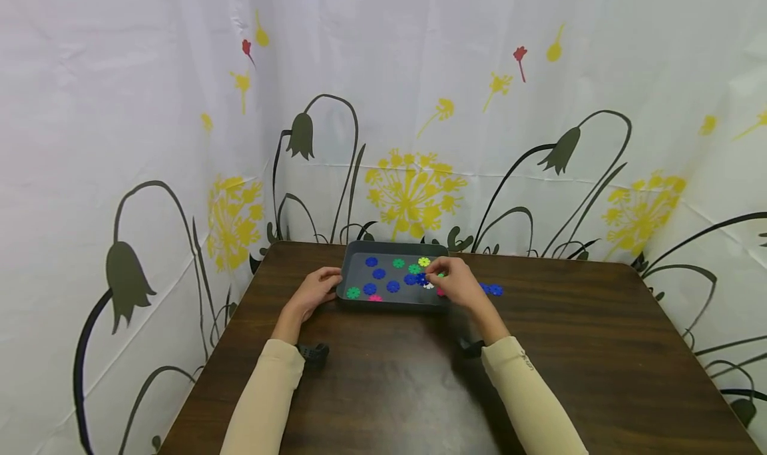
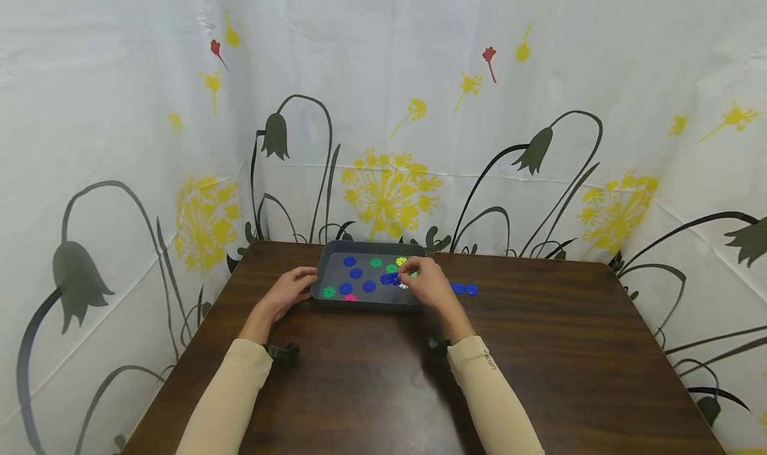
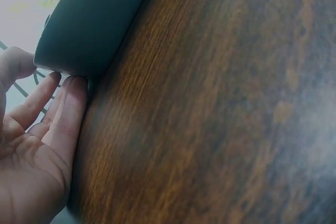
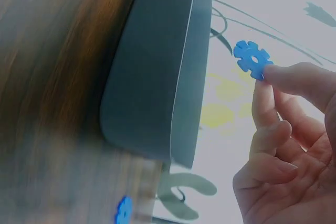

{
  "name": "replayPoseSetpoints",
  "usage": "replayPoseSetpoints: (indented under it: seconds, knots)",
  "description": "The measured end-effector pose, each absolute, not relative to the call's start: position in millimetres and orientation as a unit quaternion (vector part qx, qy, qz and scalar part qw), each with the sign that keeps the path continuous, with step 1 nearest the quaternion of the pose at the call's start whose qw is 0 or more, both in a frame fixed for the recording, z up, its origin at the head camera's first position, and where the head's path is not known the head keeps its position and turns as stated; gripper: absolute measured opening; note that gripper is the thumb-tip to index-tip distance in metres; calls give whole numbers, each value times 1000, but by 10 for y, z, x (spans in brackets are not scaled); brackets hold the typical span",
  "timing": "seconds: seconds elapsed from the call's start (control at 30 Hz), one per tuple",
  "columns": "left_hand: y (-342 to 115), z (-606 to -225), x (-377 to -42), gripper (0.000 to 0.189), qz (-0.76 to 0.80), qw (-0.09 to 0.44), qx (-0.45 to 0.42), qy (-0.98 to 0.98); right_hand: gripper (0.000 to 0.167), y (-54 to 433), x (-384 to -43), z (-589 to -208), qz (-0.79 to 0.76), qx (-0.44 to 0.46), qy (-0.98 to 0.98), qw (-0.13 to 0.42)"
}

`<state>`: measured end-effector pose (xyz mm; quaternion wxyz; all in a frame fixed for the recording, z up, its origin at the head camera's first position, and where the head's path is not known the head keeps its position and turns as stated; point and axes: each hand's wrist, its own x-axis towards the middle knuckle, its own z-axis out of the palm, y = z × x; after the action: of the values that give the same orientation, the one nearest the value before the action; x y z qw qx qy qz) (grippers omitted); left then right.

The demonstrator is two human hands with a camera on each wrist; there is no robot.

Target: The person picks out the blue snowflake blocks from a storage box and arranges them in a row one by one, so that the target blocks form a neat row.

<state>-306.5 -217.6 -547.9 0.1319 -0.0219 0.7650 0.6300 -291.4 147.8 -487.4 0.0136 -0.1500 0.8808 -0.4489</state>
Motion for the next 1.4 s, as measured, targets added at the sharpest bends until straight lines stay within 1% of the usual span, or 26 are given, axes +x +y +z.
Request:
replayPoseSetpoints:
  seconds: [0.3, 0.67, 0.9, 1.13, 1.27, 1.4]
  knots:
    - [-2168, -5504, -3068, 50, 627, 132, -22, 767, 10, 1849, -2897, -4865, -464, -122, 877, -32]
    - [-2195, -5499, -3067, 50, 628, 128, -23, 767, 17, 2280, -2916, -4885, -465, -81, 880, -45]
    - [-2181, -5517, -3073, 50, 626, 125, -16, 770, 18, 2587, -2918, -4936, -444, -61, 893, -41]
    - [-2160, -5486, -3079, 50, 618, 123, -10, 776, 22, 2874, -2875, -4998, -449, 2, 892, -46]
    - [-2158, -5476, -3055, 50, 609, 120, -8, 784, 29, 2985, -2861, -5048, -464, 47, 884, -32]
    - [-2149, -5499, -3044, 50, 610, 120, -10, 783, 35, 3076, -2841, -5124, -483, 93, 871, -5]
